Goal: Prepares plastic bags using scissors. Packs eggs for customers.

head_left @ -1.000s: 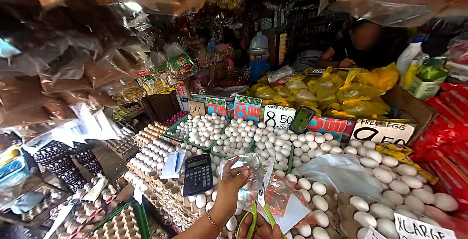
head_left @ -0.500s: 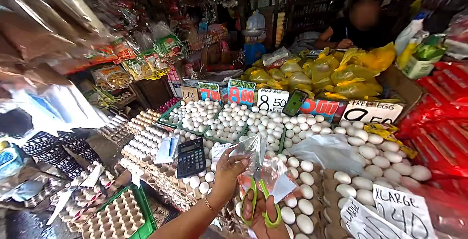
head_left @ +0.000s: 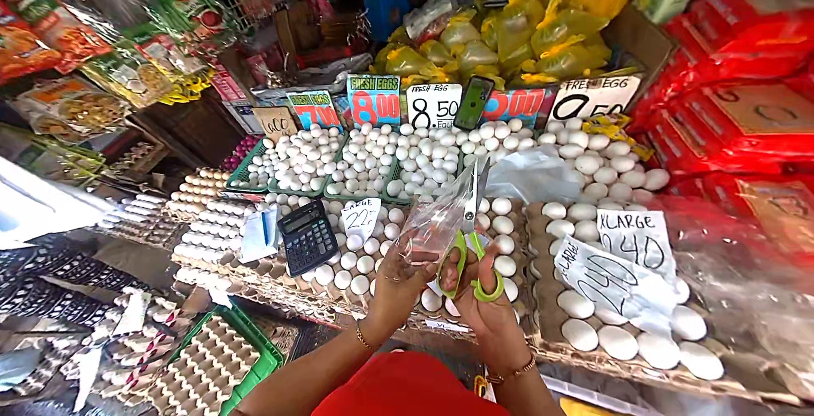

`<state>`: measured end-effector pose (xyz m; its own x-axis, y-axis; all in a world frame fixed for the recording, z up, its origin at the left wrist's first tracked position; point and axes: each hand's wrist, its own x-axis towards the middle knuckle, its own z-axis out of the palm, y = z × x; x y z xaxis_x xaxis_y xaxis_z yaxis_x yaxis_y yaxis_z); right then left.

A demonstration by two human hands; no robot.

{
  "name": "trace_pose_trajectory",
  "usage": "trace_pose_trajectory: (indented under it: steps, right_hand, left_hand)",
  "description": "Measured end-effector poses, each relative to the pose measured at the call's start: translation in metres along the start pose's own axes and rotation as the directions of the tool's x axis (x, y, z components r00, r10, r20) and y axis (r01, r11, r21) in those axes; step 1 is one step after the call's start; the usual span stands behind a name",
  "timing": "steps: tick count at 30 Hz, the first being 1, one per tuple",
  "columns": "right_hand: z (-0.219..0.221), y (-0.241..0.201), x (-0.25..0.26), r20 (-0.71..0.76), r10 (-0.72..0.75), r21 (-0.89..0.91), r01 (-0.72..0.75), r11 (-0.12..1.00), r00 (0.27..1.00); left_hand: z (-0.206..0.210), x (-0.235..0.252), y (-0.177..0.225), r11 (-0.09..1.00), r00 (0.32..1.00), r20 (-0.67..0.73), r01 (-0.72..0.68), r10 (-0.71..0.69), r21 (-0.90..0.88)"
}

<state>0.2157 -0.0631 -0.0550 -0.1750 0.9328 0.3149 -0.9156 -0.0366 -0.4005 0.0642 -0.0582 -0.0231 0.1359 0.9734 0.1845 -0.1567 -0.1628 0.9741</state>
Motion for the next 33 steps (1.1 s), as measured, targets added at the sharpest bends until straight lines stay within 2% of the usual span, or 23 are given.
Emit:
trace_pose_trajectory:
  steps: [6,10,18,20,22,25,30,33]
  right_hand:
    - [0.003,-0.005,-0.004,-0.111,-0.067,-0.109,0.055,0.993,0.992]
    - [0.006,0.000,-0.010,-0.158,-0.078,-0.099,0.063,0.993,0.984]
    - [0.007,0.002,-0.023,-0.249,-0.134,-0.144,0.100,0.985,0.959]
    - [0.003,0.000,-0.029,-0.277,-0.123,-0.142,0.086,0.986,0.953]
    - [-0.004,-0.002,-0.037,-0.304,-0.101,-0.143,0.060,0.988,0.947]
    - [-0.013,0.000,-0.053,-0.360,-0.077,-0.155,0.021,0.988,0.930]
    - [-0.023,0.016,-0.086,-0.431,-0.004,-0.142,-0.063,0.988,0.902]
    - [-0.019,0.026,-0.097,-0.463,0.034,-0.132,-0.106,0.986,0.886]
  left_hand:
    - [-0.003,-0.014,-0.004,0.997,0.993,0.098,0.071,-0.069,-0.014]
    - [-0.009,-0.015,-0.009,0.997,0.988,0.140,0.065,-0.059,-0.039]
    - [-0.023,-0.009,-0.009,0.986,0.964,0.222,0.163,-0.149,-0.047]
    - [-0.032,-0.002,-0.009,0.978,0.945,0.274,0.202,-0.182,-0.050]
    - [-0.044,0.008,-0.008,0.953,0.910,0.314,0.299,-0.272,-0.040]
    - [-0.063,0.023,-0.007,0.907,0.865,0.313,0.421,-0.392,-0.029]
    - [-0.103,0.048,-0.018,0.866,0.831,0.320,0.496,-0.454,-0.058]
    - [-0.122,0.060,-0.033,0.839,0.843,0.274,0.517,-0.464,-0.169]
